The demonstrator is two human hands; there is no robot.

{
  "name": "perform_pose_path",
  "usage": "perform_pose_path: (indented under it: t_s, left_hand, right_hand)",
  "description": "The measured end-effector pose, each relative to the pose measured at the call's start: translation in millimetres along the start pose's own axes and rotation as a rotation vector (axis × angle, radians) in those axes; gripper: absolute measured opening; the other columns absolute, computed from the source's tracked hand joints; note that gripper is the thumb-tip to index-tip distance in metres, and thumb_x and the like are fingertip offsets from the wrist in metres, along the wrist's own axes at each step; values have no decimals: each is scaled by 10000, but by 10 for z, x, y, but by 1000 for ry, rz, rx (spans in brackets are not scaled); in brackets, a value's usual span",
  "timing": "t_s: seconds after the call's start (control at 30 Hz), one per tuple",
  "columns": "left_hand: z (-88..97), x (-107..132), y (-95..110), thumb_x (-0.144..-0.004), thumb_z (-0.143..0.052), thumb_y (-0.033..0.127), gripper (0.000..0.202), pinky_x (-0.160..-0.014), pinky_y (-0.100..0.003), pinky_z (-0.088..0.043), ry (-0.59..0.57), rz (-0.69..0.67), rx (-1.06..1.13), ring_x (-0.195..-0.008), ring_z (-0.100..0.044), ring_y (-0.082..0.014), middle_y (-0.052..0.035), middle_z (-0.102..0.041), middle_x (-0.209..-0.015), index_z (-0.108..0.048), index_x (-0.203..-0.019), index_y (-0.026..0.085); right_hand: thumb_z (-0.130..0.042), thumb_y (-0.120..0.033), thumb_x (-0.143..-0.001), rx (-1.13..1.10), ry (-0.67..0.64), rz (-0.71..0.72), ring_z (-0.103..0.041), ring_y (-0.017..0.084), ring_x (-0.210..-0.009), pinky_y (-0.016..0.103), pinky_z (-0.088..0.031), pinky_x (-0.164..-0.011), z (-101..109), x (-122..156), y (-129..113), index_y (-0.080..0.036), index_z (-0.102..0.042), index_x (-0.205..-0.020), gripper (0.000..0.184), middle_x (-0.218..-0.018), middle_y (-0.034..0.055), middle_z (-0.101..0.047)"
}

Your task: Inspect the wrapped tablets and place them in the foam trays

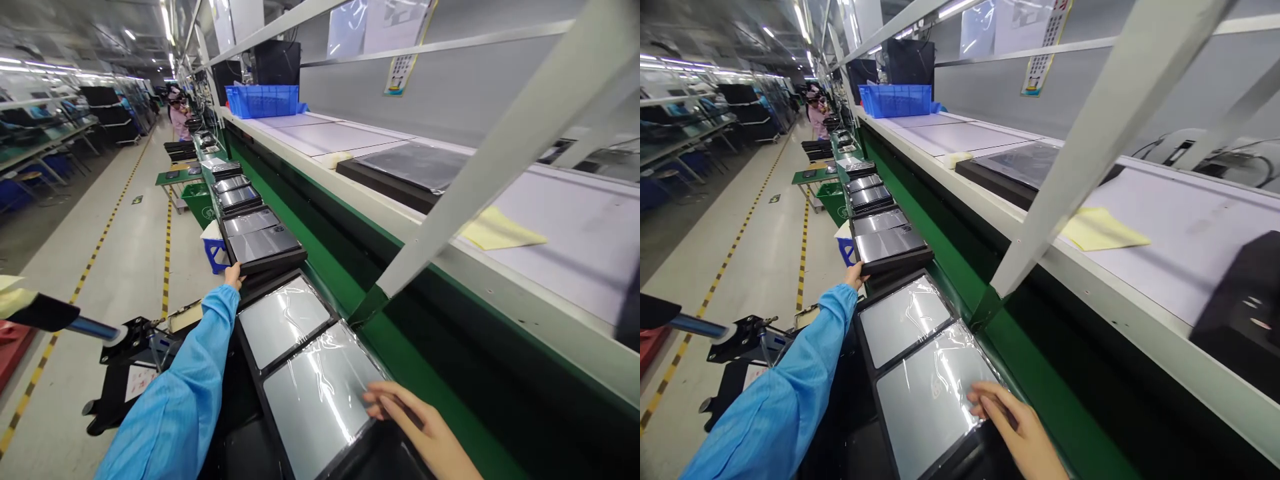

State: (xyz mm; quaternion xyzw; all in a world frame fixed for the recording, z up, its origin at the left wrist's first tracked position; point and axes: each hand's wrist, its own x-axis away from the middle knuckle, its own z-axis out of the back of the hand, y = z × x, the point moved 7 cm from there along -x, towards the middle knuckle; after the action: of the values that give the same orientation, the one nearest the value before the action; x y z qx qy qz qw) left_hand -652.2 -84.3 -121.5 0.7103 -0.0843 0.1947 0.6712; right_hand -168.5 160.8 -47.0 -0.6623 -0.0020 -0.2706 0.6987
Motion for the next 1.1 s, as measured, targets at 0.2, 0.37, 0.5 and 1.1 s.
perform_pose_path:
  t_s: [0.2,0.37,0.5,1.1]
  left_hand:
    - [-27,-44,79,-965,-674,264,229,-700,-296,-610,-42,82,189,-819,-675,-149,-51,-671,-1004,-634,-1141,123]
    - [-191,66,-25,-947,-657,207,121,-731,-320,-635,-99,59,284,-789,-682,-155,-44,-662,-890,-634,-1019,112]
    - [-253,133,-101,-963,-518,241,156,-861,-389,-647,-173,-41,317,-870,-719,-200,-74,-685,-861,-632,-944,136]
    - [-288,-931,-39,-940,-698,292,448,-1243,-657,-189,-194,-600,-1013,-1519,-313,-349,-129,-460,-1567,-604,-1360,168]
  right_hand:
    - [-883,-317,-743,-539,-124,-79,-744,251,-1003,310,-590,-956,-667,-1495,-444,-104,-706,-1103,454,-1158,172,-730]
    - [-566,-238,-1018,-695,-119,-219,-742,211,-1026,278,-605,-912,-1190,-2727,-611,-49,-549,-1241,293,-1201,242,-676]
    - [-571,-448,-1028,-757,-107,-261,-738,247,-1000,339,-649,-789,-1482,-3338,-751,-82,-431,-1397,538,-1264,227,-625]
    - [-687,-308,-974,-659,183,-295,-651,115,-750,210,-582,-587,-1611,-3840,-1116,-125,-574,-1230,334,-1004,46,-638]
